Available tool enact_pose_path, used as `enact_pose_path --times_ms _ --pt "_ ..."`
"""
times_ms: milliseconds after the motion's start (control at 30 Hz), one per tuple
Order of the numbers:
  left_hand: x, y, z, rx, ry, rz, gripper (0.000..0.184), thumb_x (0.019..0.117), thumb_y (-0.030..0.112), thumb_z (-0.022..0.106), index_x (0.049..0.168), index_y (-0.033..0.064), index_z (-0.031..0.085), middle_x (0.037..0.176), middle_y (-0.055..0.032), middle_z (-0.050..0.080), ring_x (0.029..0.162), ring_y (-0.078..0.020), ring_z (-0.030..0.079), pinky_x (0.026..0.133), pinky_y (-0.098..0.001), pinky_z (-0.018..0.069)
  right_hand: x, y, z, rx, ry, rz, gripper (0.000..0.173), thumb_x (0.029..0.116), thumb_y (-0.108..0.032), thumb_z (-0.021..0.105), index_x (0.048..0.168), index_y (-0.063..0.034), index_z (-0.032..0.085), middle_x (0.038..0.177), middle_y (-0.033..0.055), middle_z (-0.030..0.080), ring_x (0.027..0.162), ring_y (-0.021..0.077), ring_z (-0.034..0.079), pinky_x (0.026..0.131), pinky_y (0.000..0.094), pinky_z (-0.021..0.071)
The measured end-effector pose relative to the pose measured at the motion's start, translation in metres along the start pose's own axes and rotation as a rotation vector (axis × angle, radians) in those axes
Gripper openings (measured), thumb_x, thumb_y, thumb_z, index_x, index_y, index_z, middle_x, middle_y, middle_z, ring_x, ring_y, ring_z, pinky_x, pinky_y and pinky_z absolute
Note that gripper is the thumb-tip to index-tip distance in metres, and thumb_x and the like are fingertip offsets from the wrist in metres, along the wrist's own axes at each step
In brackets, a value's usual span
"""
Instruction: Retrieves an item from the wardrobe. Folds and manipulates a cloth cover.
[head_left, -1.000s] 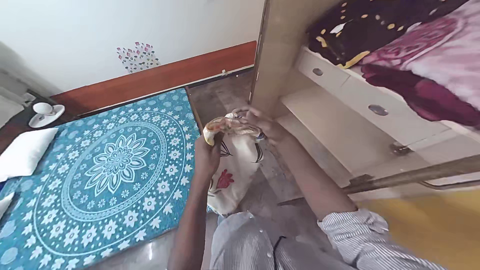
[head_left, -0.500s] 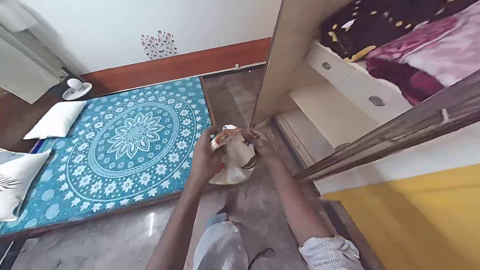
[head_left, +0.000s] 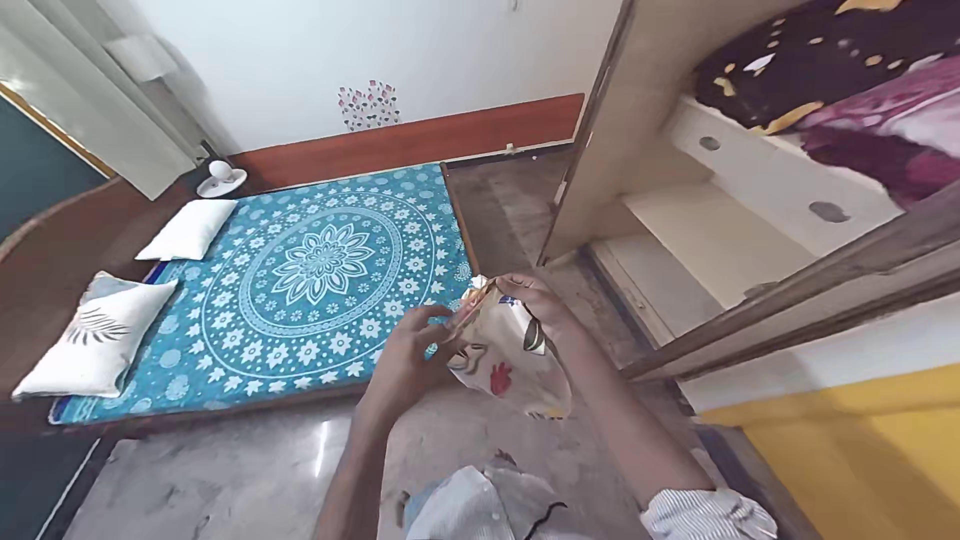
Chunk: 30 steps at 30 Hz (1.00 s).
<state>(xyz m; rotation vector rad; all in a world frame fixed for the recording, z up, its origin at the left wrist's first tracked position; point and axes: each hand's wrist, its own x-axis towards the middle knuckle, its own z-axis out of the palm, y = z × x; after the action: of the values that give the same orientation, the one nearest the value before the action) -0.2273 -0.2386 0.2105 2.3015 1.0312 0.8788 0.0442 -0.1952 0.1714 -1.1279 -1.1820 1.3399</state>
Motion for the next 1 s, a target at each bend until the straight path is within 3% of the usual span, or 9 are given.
enact_pose_path --times_ms 100,167,233,300,400,533,667,833,1000 --pt "-0.026 -0.004 -0.030 -0.052 0.163 0.136 0.024 0.1004 0.032 0.066 0.094 0.0132 0.079 0.132 -0.0057 0.067 0.130 -0.0230 0.057 0.110 -0.0472 0.0451 0.005 0.007 0.065 -0.162 -0.002 -0.040 0.022 0.1018 -0.023 0.063 0.108 -0.0033 0.071 0.100 0.0041 0.071 0.086 0.0086 0.066 0.078 0.0281 0.0551" --pt "-0.043 -0.013 -0.050 -0.007 0.247 0.142 0.020 0.1015 0.024 0.063 0.102 0.0133 0.080 0.128 -0.0059 0.069 0.126 -0.0229 0.059 0.108 -0.0459 0.0475 0.004 0.006 0.111 -0.348 -0.039 -0.126 0.035 0.0969 -0.025 0.069 0.126 -0.0065 0.069 0.140 0.0079 0.062 0.122 0.0149 0.062 0.101 0.0357 0.0534" --pt "-0.059 -0.029 -0.073 0.018 0.326 0.131 0.020 0.1015 0.020 0.062 0.106 0.0098 0.079 0.117 -0.0061 0.072 0.115 -0.0194 0.064 0.102 -0.0397 0.0515 0.000 0.006 0.157 -0.369 -0.092 -0.373 0.045 0.0933 -0.029 0.069 0.133 -0.0084 0.067 0.156 0.0099 0.049 0.142 0.0212 0.049 0.115 0.0421 0.0453" --pt "-0.079 -0.047 -0.097 0.011 0.374 0.118 0.020 0.1006 0.017 0.063 0.107 0.0062 0.079 0.103 -0.0061 0.074 0.100 -0.0140 0.068 0.092 -0.0311 0.0558 -0.011 0.002 0.203 -0.223 -0.207 -0.560 0.044 0.0966 -0.031 0.066 0.130 -0.0023 0.067 0.147 0.0116 0.058 0.137 0.0221 0.054 0.114 0.0424 0.0465" --pt "-0.112 -0.071 -0.129 0.016 0.418 0.081 0.021 0.1006 0.017 0.063 0.107 0.0063 0.079 0.089 -0.0045 0.073 0.086 -0.0104 0.068 0.082 -0.0273 0.0561 -0.017 0.000 0.259 -0.074 -0.433 -0.565 0.042 0.0986 -0.026 0.067 0.127 0.0039 0.065 0.123 0.0067 0.070 0.113 0.0106 0.066 0.101 0.0321 0.0543" --pt "-0.156 -0.098 -0.165 0.072 0.471 0.032 0.022 0.1010 0.018 0.061 0.105 0.0071 0.079 0.092 -0.0038 0.074 0.088 -0.0105 0.069 0.083 -0.0296 0.0573 -0.010 0.018 0.320 -0.162 -0.324 -0.535 0.025 0.0935 -0.021 0.075 0.105 0.0010 0.073 0.099 0.0031 0.075 0.093 0.0066 0.070 0.091 0.0296 0.0579" --pt "-0.186 -0.124 -0.193 0.047 0.571 0.058 0.017 0.0987 0.016 0.065 0.102 0.0071 0.080 0.103 -0.0056 0.075 0.098 -0.0123 0.069 0.088 -0.0316 0.0565 0.008 0.028 0.366 -0.293 -0.306 -0.684 0.023 0.0958 -0.025 0.073 0.100 -0.0031 0.076 0.095 0.0040 0.073 0.086 0.0054 0.066 0.080 0.0242 0.0556" --pt "-0.211 -0.156 -0.228 -0.379 0.718 0.125 0.013 0.0995 0.020 0.068 0.099 0.0125 0.078 0.109 0.0010 0.071 0.103 -0.0092 0.067 0.089 -0.0253 0.0579 0.033 0.028 0.414 -0.391 -0.291 -0.700 0.019 0.0974 -0.021 0.069 0.102 -0.0036 0.077 0.096 0.0056 0.073 0.082 0.0043 0.065 0.076 0.0212 0.0546" --pt "-0.226 -0.201 -0.261 -0.325 0.685 0.048 0.017 0.1003 0.025 0.067 0.098 0.0115 0.077 0.098 0.0027 0.070 0.092 -0.0053 0.064 0.081 -0.0230 0.0554 0.073 0.043 0.458 -0.554 -0.265 -0.666 0.023 0.1020 -0.025 0.061 0.106 -0.0057 0.074 0.098 0.0058 0.074 0.095 0.0136 0.068 0.091 0.0362 0.0535"
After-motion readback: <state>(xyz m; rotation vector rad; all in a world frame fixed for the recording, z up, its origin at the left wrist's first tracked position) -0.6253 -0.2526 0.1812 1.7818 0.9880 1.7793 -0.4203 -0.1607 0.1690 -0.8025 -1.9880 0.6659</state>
